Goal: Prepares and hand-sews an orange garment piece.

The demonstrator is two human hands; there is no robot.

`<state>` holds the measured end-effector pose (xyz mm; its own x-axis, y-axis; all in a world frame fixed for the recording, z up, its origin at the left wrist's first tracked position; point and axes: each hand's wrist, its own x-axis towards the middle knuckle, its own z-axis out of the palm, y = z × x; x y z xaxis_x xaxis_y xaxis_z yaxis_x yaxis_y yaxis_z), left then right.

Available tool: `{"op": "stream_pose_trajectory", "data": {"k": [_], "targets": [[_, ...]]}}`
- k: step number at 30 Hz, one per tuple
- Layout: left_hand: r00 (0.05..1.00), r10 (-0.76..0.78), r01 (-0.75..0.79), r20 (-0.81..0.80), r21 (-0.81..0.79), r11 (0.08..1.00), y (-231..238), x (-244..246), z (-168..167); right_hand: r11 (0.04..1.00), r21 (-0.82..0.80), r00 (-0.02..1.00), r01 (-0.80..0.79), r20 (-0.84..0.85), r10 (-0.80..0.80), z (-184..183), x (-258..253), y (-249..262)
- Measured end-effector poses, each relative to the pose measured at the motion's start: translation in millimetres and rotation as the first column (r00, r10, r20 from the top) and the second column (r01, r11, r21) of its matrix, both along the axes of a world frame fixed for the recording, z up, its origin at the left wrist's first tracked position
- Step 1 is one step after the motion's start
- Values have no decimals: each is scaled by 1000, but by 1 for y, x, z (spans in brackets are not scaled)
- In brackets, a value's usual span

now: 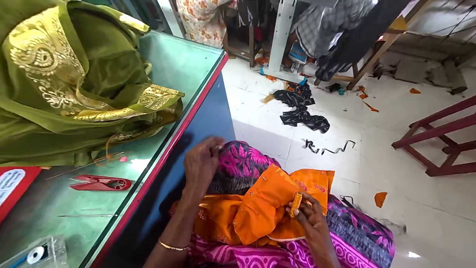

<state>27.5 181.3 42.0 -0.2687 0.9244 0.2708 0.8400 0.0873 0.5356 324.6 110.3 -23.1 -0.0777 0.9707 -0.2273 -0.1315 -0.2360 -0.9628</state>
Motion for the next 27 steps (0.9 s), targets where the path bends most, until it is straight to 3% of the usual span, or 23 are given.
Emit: {"op": "stream_pose_trajectory", "data": {"k": [12,17,21,27], "targets": [[999,38,-38,-38,5,999,-15,0,-10,999,32,1000,4,-5,-4,-1,1,-2],[994,77,-73,81,-45,996,-23,3,-13,1000,15,1000,11,-17,-11,4,0,-3],[964,-45,60,263,-51,997,-33,25,-11,999,30,998,-20,-51,22,12,-3,-2],[833,-401,421,380,34,907,-50,81,-10,995,86,998,-47,-42,51,33,-13,-4]]}}
